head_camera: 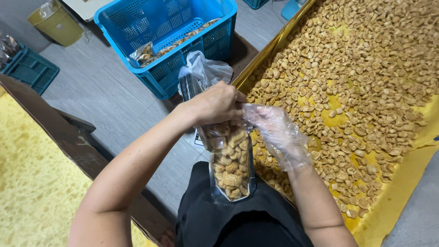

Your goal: The person scoops dried fruit pieces from a large yellow tray into clear plastic bags, weighs each bag on a digital scale, and places the sealed bags into a blue basket. The process is repeated multiple times with consistent hand movements.

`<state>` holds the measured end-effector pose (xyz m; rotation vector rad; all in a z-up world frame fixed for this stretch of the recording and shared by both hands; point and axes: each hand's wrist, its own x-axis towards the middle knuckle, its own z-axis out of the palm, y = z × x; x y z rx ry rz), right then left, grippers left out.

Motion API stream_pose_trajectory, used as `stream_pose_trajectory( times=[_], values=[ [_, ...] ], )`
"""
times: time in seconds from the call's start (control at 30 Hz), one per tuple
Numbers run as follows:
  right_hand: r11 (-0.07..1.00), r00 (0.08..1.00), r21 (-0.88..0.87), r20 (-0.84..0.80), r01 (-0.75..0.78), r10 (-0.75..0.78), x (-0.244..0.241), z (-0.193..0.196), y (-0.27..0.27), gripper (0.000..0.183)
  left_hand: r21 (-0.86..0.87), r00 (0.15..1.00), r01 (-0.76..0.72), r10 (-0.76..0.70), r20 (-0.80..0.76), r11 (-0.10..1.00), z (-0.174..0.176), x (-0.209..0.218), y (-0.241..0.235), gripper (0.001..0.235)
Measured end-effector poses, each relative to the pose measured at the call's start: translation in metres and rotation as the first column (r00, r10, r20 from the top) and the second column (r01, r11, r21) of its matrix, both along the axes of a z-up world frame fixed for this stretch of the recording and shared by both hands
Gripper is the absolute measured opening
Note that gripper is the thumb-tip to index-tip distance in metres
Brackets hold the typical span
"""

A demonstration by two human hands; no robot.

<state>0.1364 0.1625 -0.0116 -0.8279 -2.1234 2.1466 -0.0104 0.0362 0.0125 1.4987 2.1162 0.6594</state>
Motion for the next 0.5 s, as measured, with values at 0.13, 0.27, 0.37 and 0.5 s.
stream_pose_trajectory(
  times=[0.13,0.27,0.37,0.5],
  values=[
    [0.999,0.998,-0.010,-0.057,0.035,-0.036,0.006,-0.004,0.007,0.030,-0.159,0.999,0.037,-0.036,0.013,0.987,0.001,-0.006,0.005,0.031],
    [1.000,0.994,0.018,-0.109,0.014,-0.012,0.011,-0.009,0.010,0.030,-0.189,0.996,0.085,-0.081,0.025,0.978,-0.006,-0.008,-0.003,0.034],
    [0.995,0.999,0.099,-0.042,0.032,-0.028,0.010,-0.014,0.011,0.030,0.035,0.995,0.085,-0.087,0.048,0.996,-0.015,-0.004,0.000,0.042],
    [0.992,0.987,0.120,-0.149,-0.042,0.059,0.007,-0.017,0.013,0.028,-0.033,0.992,0.083,-0.080,0.102,0.996,-0.018,-0.004,-0.002,0.036]
  ],
)
